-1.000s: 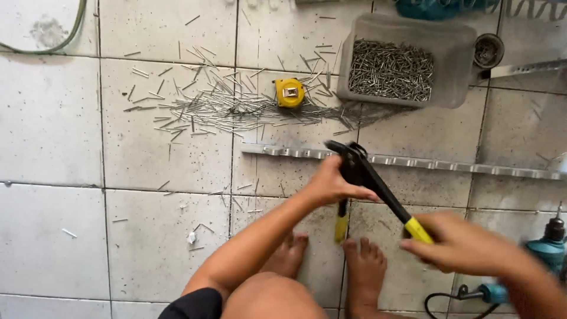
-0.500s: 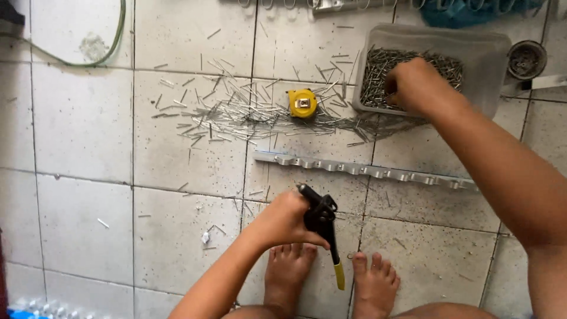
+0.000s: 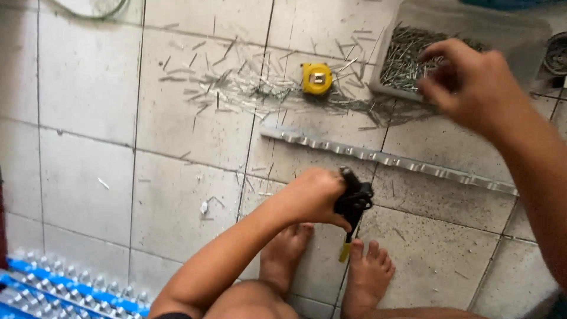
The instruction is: Assembling components by inserting rivets into a strip and securing them with a manual rivet gun.
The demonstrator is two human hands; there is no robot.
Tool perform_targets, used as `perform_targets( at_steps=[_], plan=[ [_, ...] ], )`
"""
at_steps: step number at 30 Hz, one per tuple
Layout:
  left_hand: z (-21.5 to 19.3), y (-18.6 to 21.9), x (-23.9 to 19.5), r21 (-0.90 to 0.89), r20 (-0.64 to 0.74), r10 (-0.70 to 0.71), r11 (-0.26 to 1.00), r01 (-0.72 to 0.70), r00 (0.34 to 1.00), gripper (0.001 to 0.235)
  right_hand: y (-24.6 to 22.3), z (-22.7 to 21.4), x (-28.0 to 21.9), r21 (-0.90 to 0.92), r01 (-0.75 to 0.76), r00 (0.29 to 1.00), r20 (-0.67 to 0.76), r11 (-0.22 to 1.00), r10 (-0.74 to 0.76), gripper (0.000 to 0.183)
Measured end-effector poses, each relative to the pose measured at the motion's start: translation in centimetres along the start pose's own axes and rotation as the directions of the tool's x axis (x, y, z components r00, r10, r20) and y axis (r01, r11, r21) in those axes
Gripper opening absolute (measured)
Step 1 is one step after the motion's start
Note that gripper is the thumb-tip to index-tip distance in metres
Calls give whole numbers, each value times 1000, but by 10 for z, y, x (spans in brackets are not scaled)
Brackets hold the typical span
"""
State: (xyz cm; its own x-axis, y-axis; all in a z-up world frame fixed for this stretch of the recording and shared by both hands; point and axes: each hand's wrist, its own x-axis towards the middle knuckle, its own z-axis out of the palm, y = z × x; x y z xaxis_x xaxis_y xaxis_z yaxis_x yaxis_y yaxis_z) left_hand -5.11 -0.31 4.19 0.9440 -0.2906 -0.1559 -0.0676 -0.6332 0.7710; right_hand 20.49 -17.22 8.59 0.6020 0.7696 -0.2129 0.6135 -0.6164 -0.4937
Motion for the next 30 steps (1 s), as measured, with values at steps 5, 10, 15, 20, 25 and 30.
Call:
perform_targets(
  at_steps=[5, 10, 15, 20, 25, 30],
  plan=[
    [3, 19, 12, 78, 118, 43, 996, -52, 992, 52, -65, -5, -53, 378, 296, 943, 29, 877, -331, 5],
    [9, 30, 12, 98, 59, 134, 985, -140, 989, 43, -66, 3, -74, 499, 296, 909, 115, 814, -401, 24],
    [7, 36, 11, 120, 102, 149, 980, -161, 984, 48, -78, 4, -78, 460, 317, 905, 114, 829, -409, 7],
    [4, 37, 9, 128, 107, 147, 979, -160, 983, 42, -87, 8, -73, 430, 263, 906, 199, 864, -374, 7],
    [3, 27, 9, -195, 16, 148, 970, -143, 989, 46, -82, 5, -80, 159, -47, 835, 548, 986, -49, 35],
    [52, 16, 27, -792, -472, -190, 521, -319, 861, 33, 1, 119, -164, 465, -258, 788, 609, 847, -95, 111]
  ],
)
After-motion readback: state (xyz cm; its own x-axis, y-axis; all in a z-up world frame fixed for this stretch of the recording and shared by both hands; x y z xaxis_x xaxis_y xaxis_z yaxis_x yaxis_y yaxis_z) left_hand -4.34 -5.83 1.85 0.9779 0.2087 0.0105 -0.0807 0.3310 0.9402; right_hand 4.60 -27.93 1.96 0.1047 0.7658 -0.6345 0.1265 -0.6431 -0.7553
